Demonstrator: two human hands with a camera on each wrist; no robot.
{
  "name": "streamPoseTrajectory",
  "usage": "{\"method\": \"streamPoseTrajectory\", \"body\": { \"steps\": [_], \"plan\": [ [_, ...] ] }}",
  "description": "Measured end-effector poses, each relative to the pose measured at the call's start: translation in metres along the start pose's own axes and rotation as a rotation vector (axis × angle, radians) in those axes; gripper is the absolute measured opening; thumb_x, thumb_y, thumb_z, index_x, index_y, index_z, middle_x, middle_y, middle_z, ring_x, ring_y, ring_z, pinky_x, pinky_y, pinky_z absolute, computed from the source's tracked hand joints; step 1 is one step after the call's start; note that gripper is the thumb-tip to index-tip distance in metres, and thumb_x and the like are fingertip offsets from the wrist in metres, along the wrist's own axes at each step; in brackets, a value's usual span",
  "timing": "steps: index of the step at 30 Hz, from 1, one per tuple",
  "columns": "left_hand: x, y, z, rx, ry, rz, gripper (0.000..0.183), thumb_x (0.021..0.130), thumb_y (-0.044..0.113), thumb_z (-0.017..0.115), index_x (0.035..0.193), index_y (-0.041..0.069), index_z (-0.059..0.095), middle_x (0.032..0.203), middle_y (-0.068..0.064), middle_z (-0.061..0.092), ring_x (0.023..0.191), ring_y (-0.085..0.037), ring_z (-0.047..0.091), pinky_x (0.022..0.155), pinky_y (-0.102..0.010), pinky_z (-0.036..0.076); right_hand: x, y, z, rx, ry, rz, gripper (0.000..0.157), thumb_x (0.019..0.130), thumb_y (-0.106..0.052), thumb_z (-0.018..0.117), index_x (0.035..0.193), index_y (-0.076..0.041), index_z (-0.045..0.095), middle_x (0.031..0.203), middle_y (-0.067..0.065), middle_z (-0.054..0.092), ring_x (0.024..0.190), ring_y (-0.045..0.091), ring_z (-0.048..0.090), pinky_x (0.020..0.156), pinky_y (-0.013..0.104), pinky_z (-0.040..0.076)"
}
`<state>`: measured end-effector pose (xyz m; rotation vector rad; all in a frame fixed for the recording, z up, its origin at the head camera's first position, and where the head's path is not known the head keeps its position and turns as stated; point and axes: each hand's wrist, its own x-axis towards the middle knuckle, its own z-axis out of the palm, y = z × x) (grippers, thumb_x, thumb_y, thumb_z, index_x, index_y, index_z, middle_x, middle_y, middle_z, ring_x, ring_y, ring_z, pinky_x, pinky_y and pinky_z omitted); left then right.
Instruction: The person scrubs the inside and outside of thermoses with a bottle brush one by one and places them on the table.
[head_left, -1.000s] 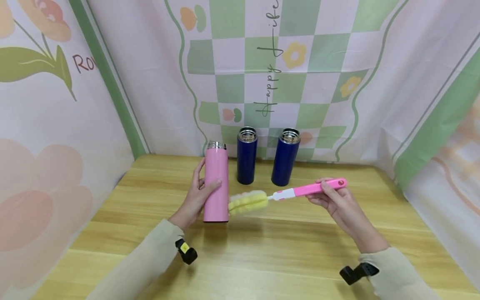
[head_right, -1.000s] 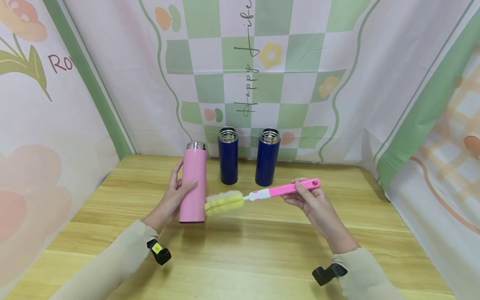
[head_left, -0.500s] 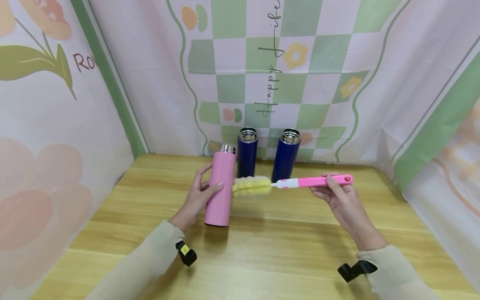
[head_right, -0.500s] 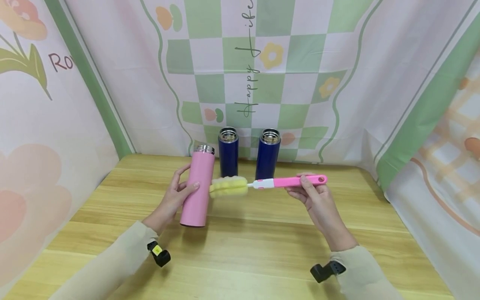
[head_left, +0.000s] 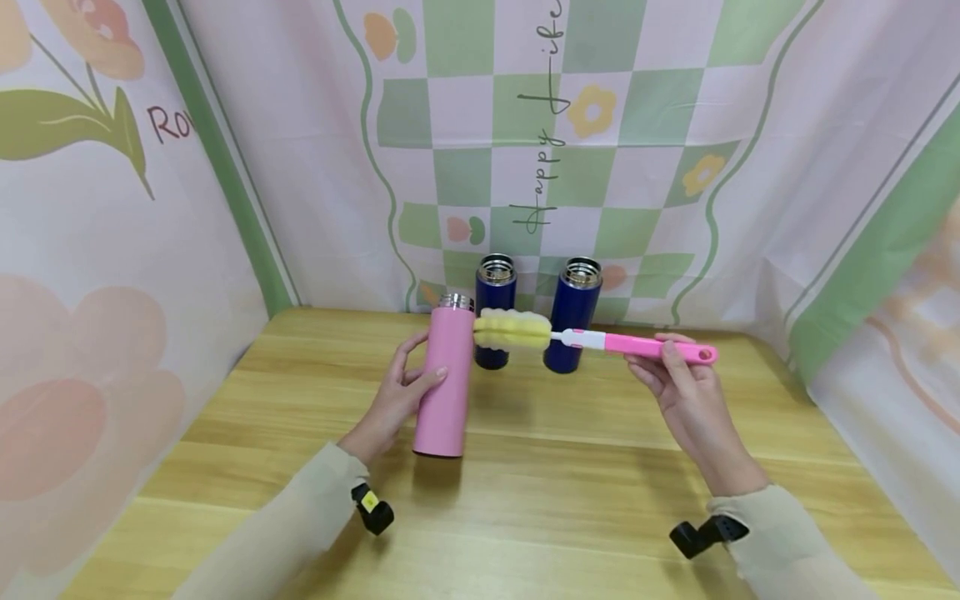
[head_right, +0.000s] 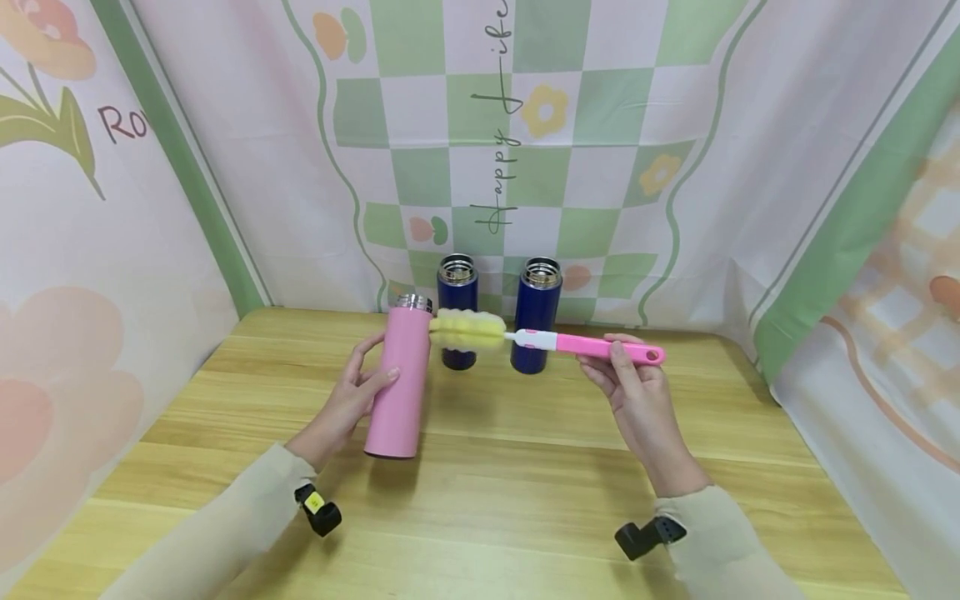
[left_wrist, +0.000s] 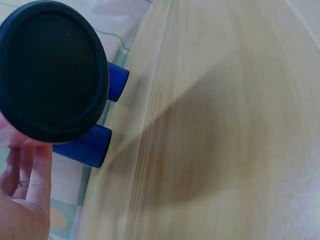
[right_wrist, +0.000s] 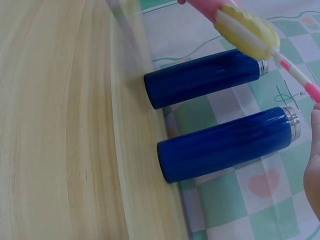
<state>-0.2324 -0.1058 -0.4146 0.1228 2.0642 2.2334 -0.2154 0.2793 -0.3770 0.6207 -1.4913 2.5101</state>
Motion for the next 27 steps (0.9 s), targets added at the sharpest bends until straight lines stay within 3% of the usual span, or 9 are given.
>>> {"method": "streamPoseTrajectory", "body": {
  "steps": [10, 17, 23, 27],
  "plan": [
    [-0.0011, -0.0002, 0.0004, -0.009, -0.018, -0.01, 0.067, 0.094, 0.034, 0.071, 0.15, 0.044, 0.035, 0.132, -0.02, 0.059, 0.113, -0.033, 0.062, 0.091, -0.053, 0.052, 0.0009, 0.0057, -0.0007, 0.074, 0.024, -0.019, 0.022, 0.107, -0.011, 0.043, 0.118, 0.002, 0.057, 0.112, 0.018, 0.069, 0.101, 0.024, 0.07, 0.092, 0.033, 0.051],
    [-0.0014, 0.0008, 0.0005, -0.024, -0.031, -0.026, 0.063, 0.097, 0.035, 0.065, 0.151, 0.044, 0.033, 0.129, -0.022, 0.056, 0.112, -0.032, 0.061, 0.091, -0.051, 0.052, 0.0009, 0.0062, 0.0013, 0.049, 0.026, -0.001, 0.024, 0.107, -0.012, 0.043, 0.118, 0.004, 0.058, 0.112, 0.018, 0.07, 0.101, 0.024, 0.071, 0.092, 0.033, 0.051],
    [0.0005, -0.002, 0.0007, -0.058, -0.056, -0.043, 0.06, 0.1, 0.035, 0.057, 0.153, 0.041, 0.029, 0.138, -0.021, 0.05, 0.115, -0.036, 0.06, 0.089, -0.05, 0.053, -0.0011, 0.0065, 0.0041, 0.035, -0.006, 0.002, 0.024, 0.108, -0.011, 0.042, 0.118, 0.003, 0.058, 0.112, 0.017, 0.069, 0.101, 0.023, 0.071, 0.091, 0.032, 0.052],
    [0.0005, -0.0026, 0.0016, -0.064, -0.067, -0.038, 0.063, 0.099, 0.041, 0.058, 0.154, 0.039, 0.027, 0.138, -0.02, 0.051, 0.114, -0.035, 0.059, 0.089, -0.049, 0.052, -0.0016, 0.0066, 0.0064, 0.042, -0.009, -0.004, 0.025, 0.108, -0.01, 0.042, 0.12, 0.005, 0.057, 0.113, 0.018, 0.069, 0.101, 0.024, 0.071, 0.091, 0.032, 0.052]
  ]
}}
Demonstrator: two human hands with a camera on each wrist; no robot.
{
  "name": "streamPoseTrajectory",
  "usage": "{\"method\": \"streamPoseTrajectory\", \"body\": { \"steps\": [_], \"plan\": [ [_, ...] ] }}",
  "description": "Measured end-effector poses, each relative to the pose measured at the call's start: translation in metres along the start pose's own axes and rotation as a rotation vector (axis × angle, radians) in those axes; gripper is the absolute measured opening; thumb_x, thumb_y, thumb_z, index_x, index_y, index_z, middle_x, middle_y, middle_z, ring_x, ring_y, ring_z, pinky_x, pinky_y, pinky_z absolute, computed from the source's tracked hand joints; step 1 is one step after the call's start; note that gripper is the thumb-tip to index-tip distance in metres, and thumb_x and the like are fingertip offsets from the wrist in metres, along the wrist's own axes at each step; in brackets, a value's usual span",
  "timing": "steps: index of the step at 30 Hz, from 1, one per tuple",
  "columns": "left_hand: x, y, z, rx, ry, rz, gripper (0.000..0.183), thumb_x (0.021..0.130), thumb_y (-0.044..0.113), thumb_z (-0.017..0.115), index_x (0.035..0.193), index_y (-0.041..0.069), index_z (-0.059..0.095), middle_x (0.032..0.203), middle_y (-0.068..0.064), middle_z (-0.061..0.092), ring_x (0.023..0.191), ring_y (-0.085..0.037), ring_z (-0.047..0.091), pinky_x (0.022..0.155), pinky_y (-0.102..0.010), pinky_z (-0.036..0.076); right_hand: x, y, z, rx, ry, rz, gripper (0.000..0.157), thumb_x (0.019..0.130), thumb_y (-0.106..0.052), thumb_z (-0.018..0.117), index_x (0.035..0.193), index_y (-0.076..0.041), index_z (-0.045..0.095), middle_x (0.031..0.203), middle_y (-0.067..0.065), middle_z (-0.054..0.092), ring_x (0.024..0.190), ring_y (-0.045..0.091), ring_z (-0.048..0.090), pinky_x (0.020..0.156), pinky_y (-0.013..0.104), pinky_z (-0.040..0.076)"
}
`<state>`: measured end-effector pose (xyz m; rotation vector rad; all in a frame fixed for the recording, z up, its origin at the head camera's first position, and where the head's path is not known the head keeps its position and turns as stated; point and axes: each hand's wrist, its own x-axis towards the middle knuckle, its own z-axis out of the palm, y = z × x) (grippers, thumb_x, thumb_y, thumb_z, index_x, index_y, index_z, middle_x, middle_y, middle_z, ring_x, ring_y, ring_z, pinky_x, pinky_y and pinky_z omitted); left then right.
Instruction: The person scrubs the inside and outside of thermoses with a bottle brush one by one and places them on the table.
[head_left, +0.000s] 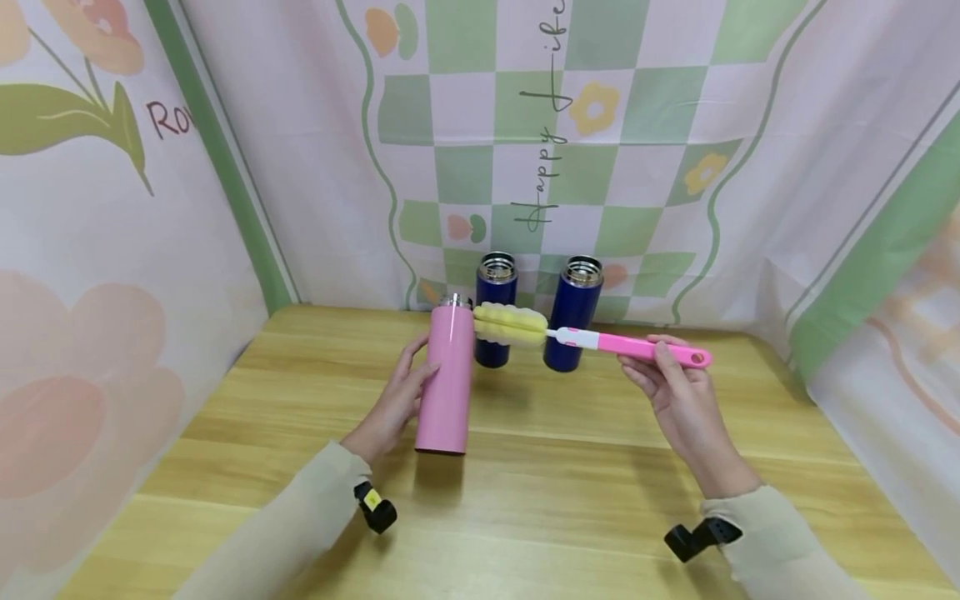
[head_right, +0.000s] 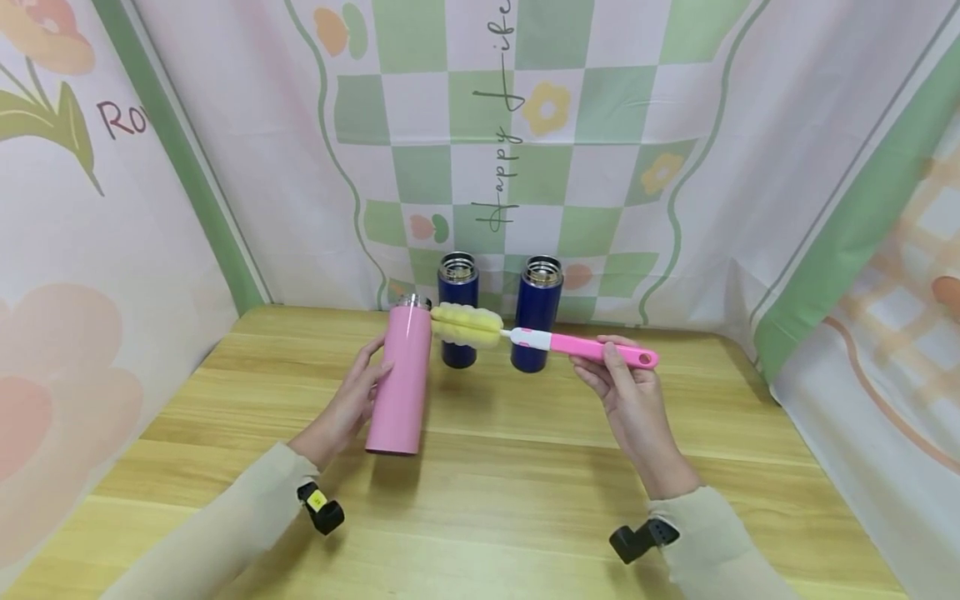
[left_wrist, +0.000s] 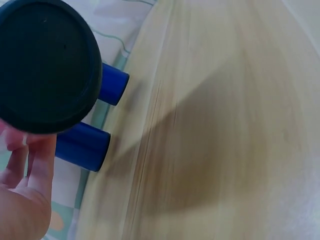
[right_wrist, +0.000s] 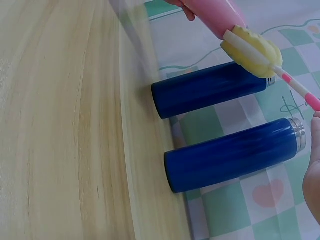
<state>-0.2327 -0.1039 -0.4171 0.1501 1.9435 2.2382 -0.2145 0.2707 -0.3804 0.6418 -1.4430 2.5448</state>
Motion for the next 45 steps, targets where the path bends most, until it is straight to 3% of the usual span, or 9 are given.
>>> {"method": "streamPoseTrajectory", "body": {
  "steps": [5, 11, 16, 24, 35, 41, 45],
  "plan": [
    [-0.002, 0.0, 0.001, 0.026, -0.008, 0.003, 0.076, 0.094, 0.044, 0.067, 0.155, 0.038, 0.023, 0.129, -0.021, 0.057, 0.107, -0.034, 0.063, 0.086, -0.049, 0.053, 0.0, -0.001, 0.003, 0.03, -0.03, -0.006, 0.025, 0.108, -0.009, 0.041, 0.12, 0.006, 0.057, 0.113, 0.019, 0.069, 0.102, 0.025, 0.07, 0.092, 0.033, 0.051],
    [-0.002, -0.003, 0.001, 0.045, 0.016, 0.009, 0.084, 0.09, 0.043, 0.073, 0.156, 0.04, 0.021, 0.134, -0.015, 0.052, 0.109, -0.034, 0.061, 0.087, -0.05, 0.053, -0.002, -0.003, 0.006, 0.022, -0.053, -0.011, 0.025, 0.108, -0.007, 0.04, 0.12, 0.006, 0.057, 0.112, 0.019, 0.069, 0.102, 0.025, 0.07, 0.092, 0.033, 0.052],
    [0.0, -0.003, 0.002, 0.057, 0.037, 0.029, 0.084, 0.09, 0.042, 0.073, 0.156, 0.039, 0.022, 0.135, -0.016, 0.048, 0.11, -0.035, 0.058, 0.088, -0.05, 0.053, -0.004, -0.005, 0.005, 0.04, -0.086, -0.003, 0.025, 0.108, -0.004, 0.038, 0.12, 0.008, 0.056, 0.113, 0.02, 0.068, 0.103, 0.027, 0.07, 0.093, 0.034, 0.051],
    [0.0, 0.0, 0.001, 0.079, 0.063, 0.022, 0.078, 0.09, 0.049, 0.072, 0.154, 0.038, 0.028, 0.13, -0.014, 0.053, 0.109, -0.032, 0.06, 0.088, -0.048, 0.053, -0.009, -0.007, -0.001, 0.128, -0.175, 0.03, 0.03, 0.108, 0.001, 0.032, 0.12, 0.008, 0.059, 0.114, 0.023, 0.068, 0.104, 0.03, 0.07, 0.092, 0.038, 0.048],
    [0.003, 0.005, -0.001, 0.095, 0.121, 0.032, 0.079, 0.089, 0.047, 0.075, 0.155, 0.031, 0.034, 0.129, -0.016, 0.055, 0.106, -0.03, 0.062, 0.086, -0.042, 0.054, -0.014, -0.011, -0.007, 0.067, -0.264, 0.055, 0.033, 0.108, 0.003, 0.029, 0.12, 0.006, 0.059, 0.114, 0.021, 0.068, 0.104, 0.028, 0.07, 0.093, 0.037, 0.05],
    [0.003, 0.007, -0.001, 0.077, 0.142, 0.057, 0.075, 0.089, 0.049, 0.074, 0.153, 0.034, 0.036, 0.129, -0.016, 0.058, 0.105, -0.03, 0.064, 0.083, -0.042, 0.054, -0.017, -0.013, -0.012, 0.065, -0.312, 0.09, 0.033, 0.107, 0.006, 0.028, 0.119, 0.009, 0.059, 0.112, 0.022, 0.068, 0.103, 0.031, 0.07, 0.09, 0.038, 0.052],
    [0.004, 0.007, -0.002, 0.067, 0.146, 0.056, 0.072, 0.089, 0.051, 0.072, 0.151, 0.037, 0.037, 0.128, -0.016, 0.061, 0.105, -0.032, 0.065, 0.084, -0.044, 0.054, -0.02, -0.014, -0.014, 0.0, -0.329, 0.132, 0.031, 0.106, 0.006, 0.03, 0.117, 0.007, 0.06, 0.109, 0.02, 0.069, 0.099, 0.029, 0.071, 0.088, 0.037, 0.053]
  ]
}}
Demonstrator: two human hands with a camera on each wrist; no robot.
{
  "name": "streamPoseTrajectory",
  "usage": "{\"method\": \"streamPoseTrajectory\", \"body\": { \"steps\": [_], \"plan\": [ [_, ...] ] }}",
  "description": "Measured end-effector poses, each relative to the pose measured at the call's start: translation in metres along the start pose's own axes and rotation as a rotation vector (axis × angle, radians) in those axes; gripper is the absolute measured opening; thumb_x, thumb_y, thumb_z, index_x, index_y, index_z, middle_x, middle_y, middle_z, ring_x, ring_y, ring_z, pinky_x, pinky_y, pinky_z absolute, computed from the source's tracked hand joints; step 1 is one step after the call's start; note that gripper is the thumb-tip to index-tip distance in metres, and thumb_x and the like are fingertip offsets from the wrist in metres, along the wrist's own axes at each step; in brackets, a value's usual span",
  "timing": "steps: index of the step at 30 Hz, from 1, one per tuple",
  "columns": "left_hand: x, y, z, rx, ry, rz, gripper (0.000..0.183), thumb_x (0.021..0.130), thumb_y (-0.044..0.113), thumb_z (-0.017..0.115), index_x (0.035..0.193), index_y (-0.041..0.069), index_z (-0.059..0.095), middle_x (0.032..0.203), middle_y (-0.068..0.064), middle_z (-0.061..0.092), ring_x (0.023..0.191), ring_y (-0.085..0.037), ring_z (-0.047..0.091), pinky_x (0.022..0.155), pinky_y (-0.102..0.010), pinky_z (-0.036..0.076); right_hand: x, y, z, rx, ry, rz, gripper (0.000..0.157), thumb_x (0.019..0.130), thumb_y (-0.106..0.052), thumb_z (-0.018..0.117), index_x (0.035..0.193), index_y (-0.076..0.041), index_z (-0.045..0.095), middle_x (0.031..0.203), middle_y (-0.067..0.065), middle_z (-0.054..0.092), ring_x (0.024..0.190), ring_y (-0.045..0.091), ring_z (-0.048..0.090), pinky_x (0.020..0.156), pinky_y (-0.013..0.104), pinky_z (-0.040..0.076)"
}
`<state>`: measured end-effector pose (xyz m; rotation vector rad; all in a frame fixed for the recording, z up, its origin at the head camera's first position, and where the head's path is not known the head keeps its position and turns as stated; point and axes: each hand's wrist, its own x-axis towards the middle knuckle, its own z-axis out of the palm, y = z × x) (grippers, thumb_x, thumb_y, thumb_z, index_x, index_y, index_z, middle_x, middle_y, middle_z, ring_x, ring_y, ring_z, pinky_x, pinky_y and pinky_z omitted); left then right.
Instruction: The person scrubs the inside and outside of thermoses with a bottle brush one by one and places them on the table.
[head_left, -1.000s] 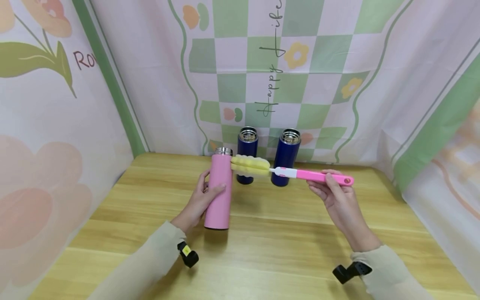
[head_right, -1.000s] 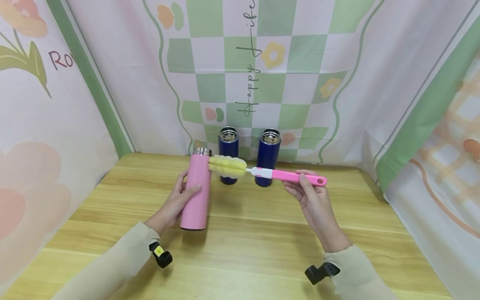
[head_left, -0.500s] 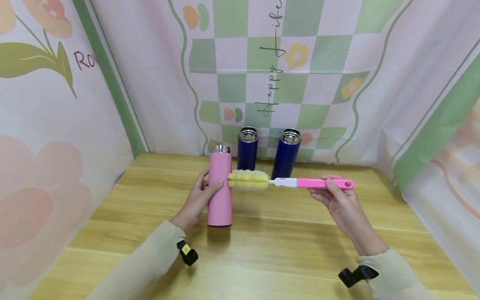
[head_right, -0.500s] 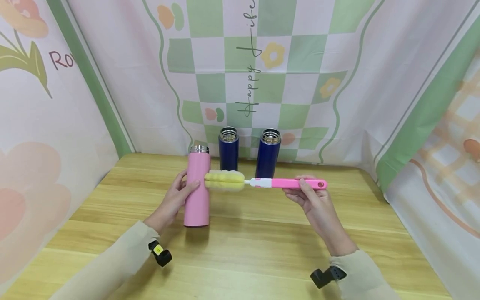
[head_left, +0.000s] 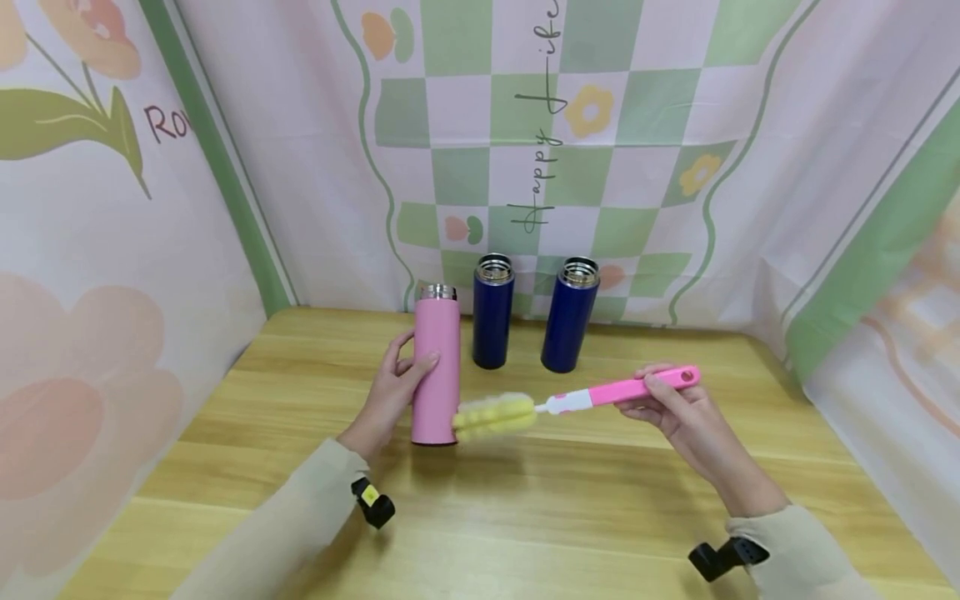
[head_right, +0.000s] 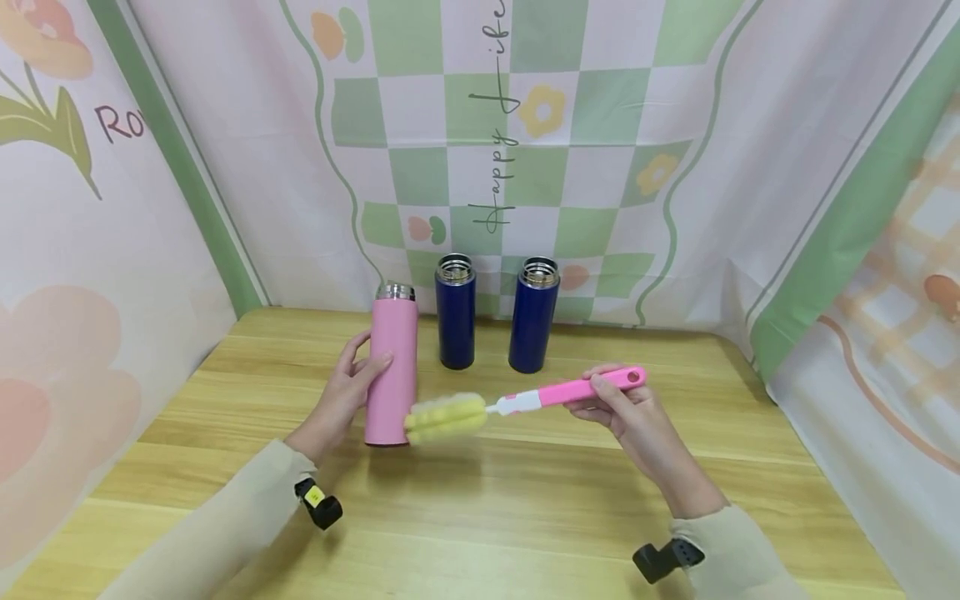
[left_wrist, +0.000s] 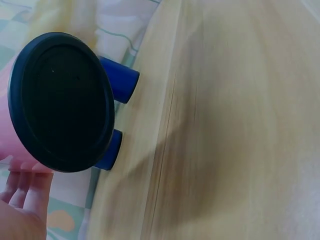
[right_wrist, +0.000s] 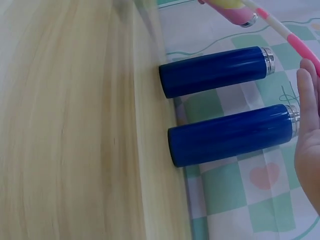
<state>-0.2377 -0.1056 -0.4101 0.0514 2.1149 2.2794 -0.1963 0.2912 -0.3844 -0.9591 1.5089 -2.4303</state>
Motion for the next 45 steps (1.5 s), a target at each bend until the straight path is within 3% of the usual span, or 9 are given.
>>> {"method": "streamPoseTrajectory", "body": {
  "steps": [8, 19, 24, 34, 38, 45],
  "plan": [
    [0.001, 0.003, -0.001, 0.006, 0.007, -0.005, 0.073, 0.09, 0.057, 0.068, 0.152, 0.039, 0.033, 0.129, -0.017, 0.06, 0.108, -0.032, 0.064, 0.087, -0.046, 0.054, -0.003, 0.002, -0.003, -0.09, -0.044, 0.034, 0.031, 0.107, 0.005, 0.029, 0.119, 0.006, 0.057, 0.111, 0.015, 0.067, 0.101, 0.025, 0.07, 0.09, 0.037, 0.053],
    [-0.002, 0.004, 0.001, -0.028, -0.026, -0.009, 0.068, 0.095, 0.056, 0.061, 0.153, 0.04, 0.029, 0.133, -0.015, 0.056, 0.115, -0.033, 0.06, 0.091, -0.05, 0.051, 0.0, 0.005, -0.005, 0.005, -0.01, -0.023, 0.035, 0.107, 0.005, 0.027, 0.121, 0.007, 0.059, 0.112, 0.02, 0.068, 0.103, 0.029, 0.07, 0.091, 0.037, 0.052],
    [-0.004, 0.002, 0.002, -0.049, -0.054, 0.002, 0.064, 0.1, 0.05, 0.055, 0.155, 0.035, 0.026, 0.14, -0.016, 0.049, 0.118, -0.036, 0.057, 0.095, -0.053, 0.049, 0.002, 0.005, -0.003, 0.0, 0.0, -0.045, 0.035, 0.107, 0.004, 0.028, 0.122, 0.007, 0.059, 0.112, 0.02, 0.068, 0.104, 0.028, 0.069, 0.091, 0.036, 0.053],
    [-0.005, -0.001, 0.001, -0.066, -0.078, -0.007, 0.06, 0.102, 0.048, 0.05, 0.156, 0.037, 0.024, 0.144, -0.015, 0.046, 0.121, -0.036, 0.054, 0.099, -0.054, 0.044, 0.008, 0.006, -0.002, -0.004, 0.036, -0.063, 0.029, 0.107, 0.003, 0.031, 0.118, 0.009, 0.057, 0.112, 0.018, 0.068, 0.107, 0.027, 0.069, 0.092, 0.038, 0.051],
    [-0.006, -0.002, 0.002, -0.071, -0.08, -0.002, 0.063, 0.101, 0.045, 0.053, 0.156, 0.034, 0.024, 0.142, -0.015, 0.047, 0.118, -0.033, 0.056, 0.098, -0.05, 0.045, 0.011, 0.006, -0.001, 0.001, 0.048, -0.074, 0.027, 0.107, 0.003, 0.032, 0.118, 0.01, 0.055, 0.111, 0.019, 0.069, 0.106, 0.026, 0.069, 0.092, 0.038, 0.051],
    [-0.006, -0.006, 0.004, -0.05, -0.075, -0.001, 0.081, 0.092, 0.042, 0.072, 0.156, 0.037, 0.023, 0.137, -0.016, 0.045, 0.109, -0.036, 0.06, 0.084, -0.05, 0.055, 0.015, 0.006, 0.002, 0.009, 0.106, -0.09, 0.027, 0.108, 0.0, 0.034, 0.119, 0.005, 0.058, 0.111, 0.018, 0.068, 0.103, 0.024, 0.07, 0.093, 0.037, 0.05]
  ]
}}
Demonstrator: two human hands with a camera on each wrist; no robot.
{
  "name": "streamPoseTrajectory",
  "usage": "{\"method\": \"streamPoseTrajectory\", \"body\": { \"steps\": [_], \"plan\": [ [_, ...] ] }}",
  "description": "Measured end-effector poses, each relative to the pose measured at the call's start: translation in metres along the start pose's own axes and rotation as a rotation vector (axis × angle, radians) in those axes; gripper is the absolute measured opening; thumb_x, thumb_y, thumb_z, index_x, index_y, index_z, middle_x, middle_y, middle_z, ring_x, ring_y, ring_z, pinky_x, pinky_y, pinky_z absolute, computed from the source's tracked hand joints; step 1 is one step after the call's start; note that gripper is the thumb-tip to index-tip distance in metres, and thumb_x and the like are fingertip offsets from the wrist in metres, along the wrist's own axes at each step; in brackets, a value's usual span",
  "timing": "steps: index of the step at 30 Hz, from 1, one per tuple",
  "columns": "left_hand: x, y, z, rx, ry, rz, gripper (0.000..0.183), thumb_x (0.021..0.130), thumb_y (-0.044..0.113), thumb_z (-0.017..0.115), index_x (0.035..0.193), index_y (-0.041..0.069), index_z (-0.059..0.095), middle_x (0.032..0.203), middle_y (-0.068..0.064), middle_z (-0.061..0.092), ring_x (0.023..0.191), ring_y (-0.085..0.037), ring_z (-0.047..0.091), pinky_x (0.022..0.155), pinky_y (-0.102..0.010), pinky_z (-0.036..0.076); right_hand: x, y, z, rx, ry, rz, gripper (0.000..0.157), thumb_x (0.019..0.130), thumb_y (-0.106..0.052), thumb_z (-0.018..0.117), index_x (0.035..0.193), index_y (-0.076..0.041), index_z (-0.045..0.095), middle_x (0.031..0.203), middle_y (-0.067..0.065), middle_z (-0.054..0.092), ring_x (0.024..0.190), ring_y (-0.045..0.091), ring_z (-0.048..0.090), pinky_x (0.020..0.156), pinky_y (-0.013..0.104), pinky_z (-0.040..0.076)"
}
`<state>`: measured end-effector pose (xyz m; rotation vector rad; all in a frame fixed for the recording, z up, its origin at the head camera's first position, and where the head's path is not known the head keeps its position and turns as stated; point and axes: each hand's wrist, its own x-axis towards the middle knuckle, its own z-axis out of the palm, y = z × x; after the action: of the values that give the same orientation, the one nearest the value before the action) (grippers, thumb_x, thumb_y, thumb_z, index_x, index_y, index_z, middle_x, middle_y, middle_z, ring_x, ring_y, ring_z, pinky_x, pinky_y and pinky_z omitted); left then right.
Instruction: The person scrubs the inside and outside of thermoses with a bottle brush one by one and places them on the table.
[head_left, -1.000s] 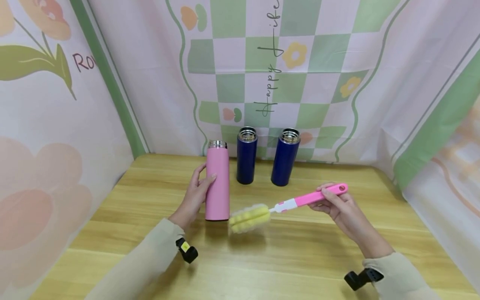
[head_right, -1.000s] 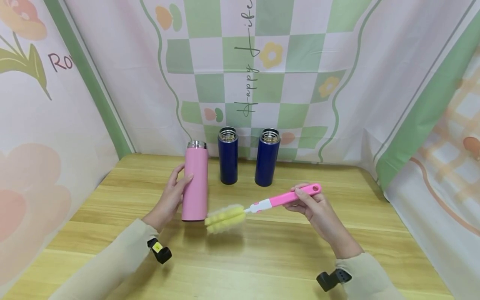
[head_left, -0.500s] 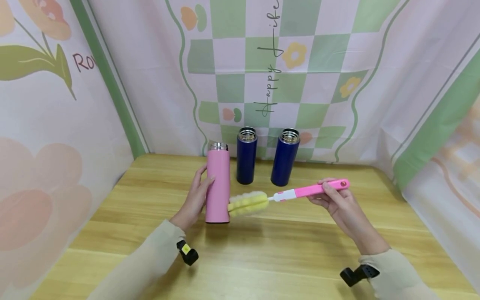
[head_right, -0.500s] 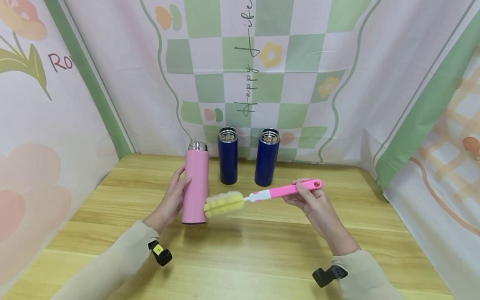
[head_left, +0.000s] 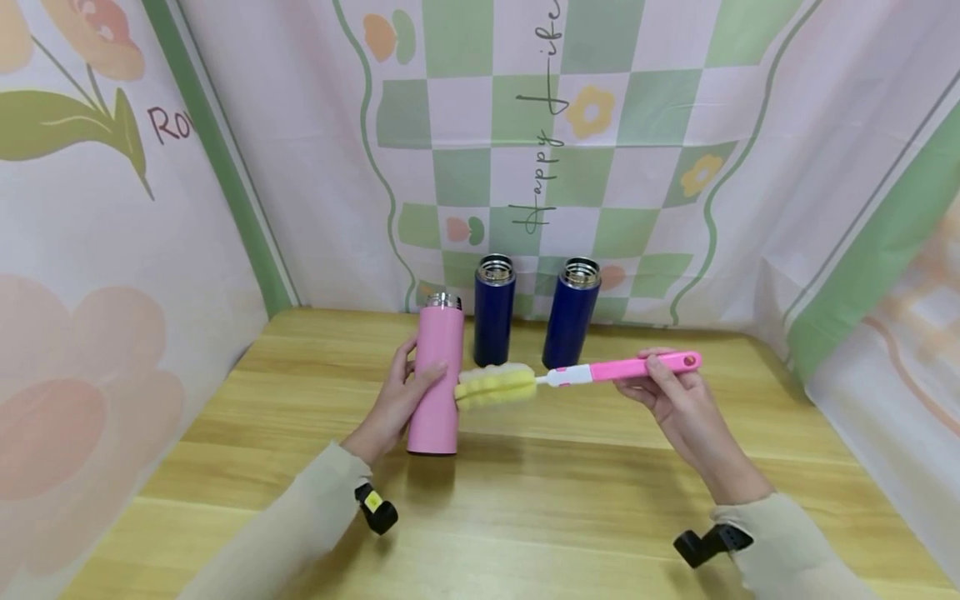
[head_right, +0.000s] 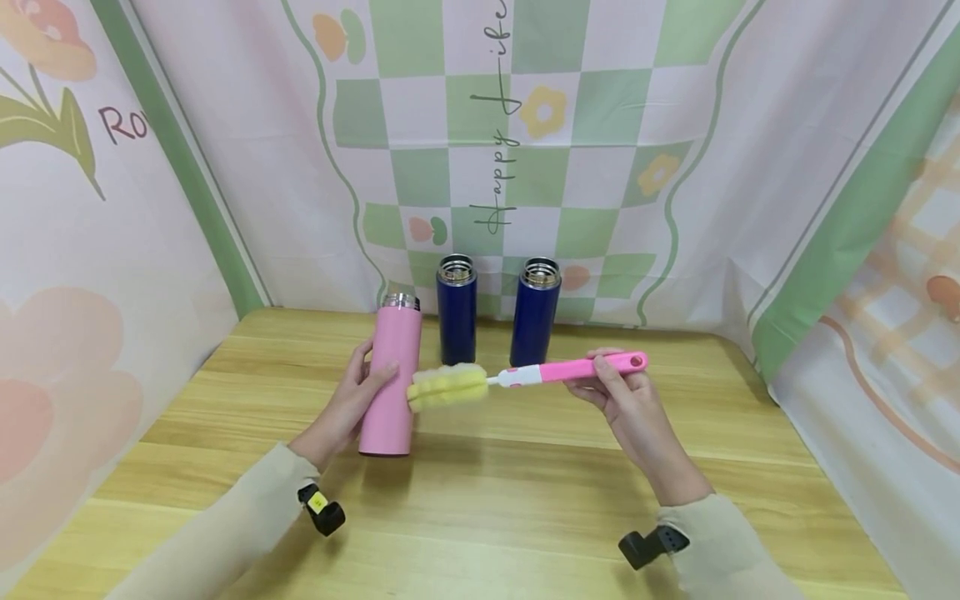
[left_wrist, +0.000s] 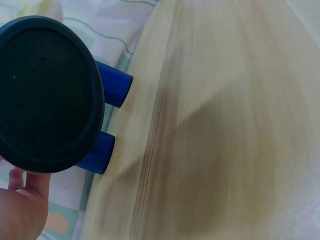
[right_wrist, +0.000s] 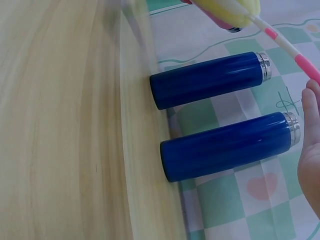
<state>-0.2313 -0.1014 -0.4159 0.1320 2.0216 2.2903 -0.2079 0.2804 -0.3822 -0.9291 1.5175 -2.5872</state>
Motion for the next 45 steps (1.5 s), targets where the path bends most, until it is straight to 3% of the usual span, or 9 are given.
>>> {"method": "streamPoseTrajectory", "body": {
  "steps": [9, 15, 19, 25, 35, 45],
  "plan": [
    [0.001, -0.001, 0.001, 0.009, -0.011, -0.02, 0.088, 0.086, 0.038, 0.079, 0.154, 0.04, 0.023, 0.133, -0.016, 0.045, 0.108, -0.036, 0.06, 0.084, -0.05, 0.055, 0.003, 0.0, 0.005, -0.063, 0.128, -0.047, 0.025, 0.108, -0.005, 0.038, 0.119, 0.005, 0.058, 0.11, 0.016, 0.067, 0.1, 0.023, 0.07, 0.092, 0.033, 0.052],
    [0.001, 0.0, 0.001, 0.028, 0.003, -0.007, 0.082, 0.087, 0.039, 0.078, 0.152, 0.043, 0.028, 0.133, -0.016, 0.047, 0.108, -0.035, 0.061, 0.084, -0.05, 0.055, 0.006, 0.001, 0.005, 0.04, 0.126, -0.083, 0.023, 0.107, -0.003, 0.037, 0.12, 0.007, 0.054, 0.113, 0.019, 0.066, 0.102, 0.026, 0.069, 0.093, 0.033, 0.05],
    [0.001, 0.002, 0.001, 0.046, 0.019, -0.005, 0.079, 0.087, 0.041, 0.078, 0.15, 0.046, 0.031, 0.131, -0.015, 0.051, 0.106, -0.034, 0.062, 0.084, -0.049, 0.055, 0.008, 0.001, 0.005, 0.017, 0.153, -0.093, 0.022, 0.108, -0.005, 0.038, 0.12, 0.004, 0.054, 0.113, 0.018, 0.066, 0.102, 0.025, 0.069, 0.093, 0.032, 0.051],
    [0.001, 0.003, 0.001, 0.061, 0.024, 0.01, 0.076, 0.09, 0.04, 0.075, 0.152, 0.044, 0.03, 0.126, -0.017, 0.058, 0.103, -0.034, 0.064, 0.083, -0.049, 0.055, 0.01, 0.001, 0.003, 0.092, 0.152, -0.109, 0.022, 0.107, -0.005, 0.038, 0.12, 0.004, 0.053, 0.113, 0.021, 0.067, 0.103, 0.027, 0.069, 0.093, 0.035, 0.049],
    [0.0, 0.005, 0.0, 0.056, 0.024, -0.019, 0.067, 0.092, 0.044, 0.071, 0.148, 0.048, 0.035, 0.127, -0.016, 0.062, 0.107, -0.032, 0.065, 0.084, -0.047, 0.055, 0.011, 0.002, 0.002, 0.122, 0.153, -0.112, 0.023, 0.108, -0.005, 0.038, 0.119, 0.005, 0.054, 0.114, 0.022, 0.067, 0.103, 0.028, 0.069, 0.093, 0.036, 0.049],
    [0.0, 0.005, -0.001, 0.051, 0.011, -0.027, 0.067, 0.097, 0.044, 0.064, 0.155, 0.042, 0.028, 0.128, -0.018, 0.061, 0.113, -0.032, 0.062, 0.094, -0.052, 0.05, 0.008, 0.002, 0.004, 0.081, 0.141, -0.067, 0.025, 0.108, -0.006, 0.039, 0.119, 0.005, 0.058, 0.114, 0.02, 0.068, 0.103, 0.027, 0.07, 0.093, 0.034, 0.05]
  ]
}}
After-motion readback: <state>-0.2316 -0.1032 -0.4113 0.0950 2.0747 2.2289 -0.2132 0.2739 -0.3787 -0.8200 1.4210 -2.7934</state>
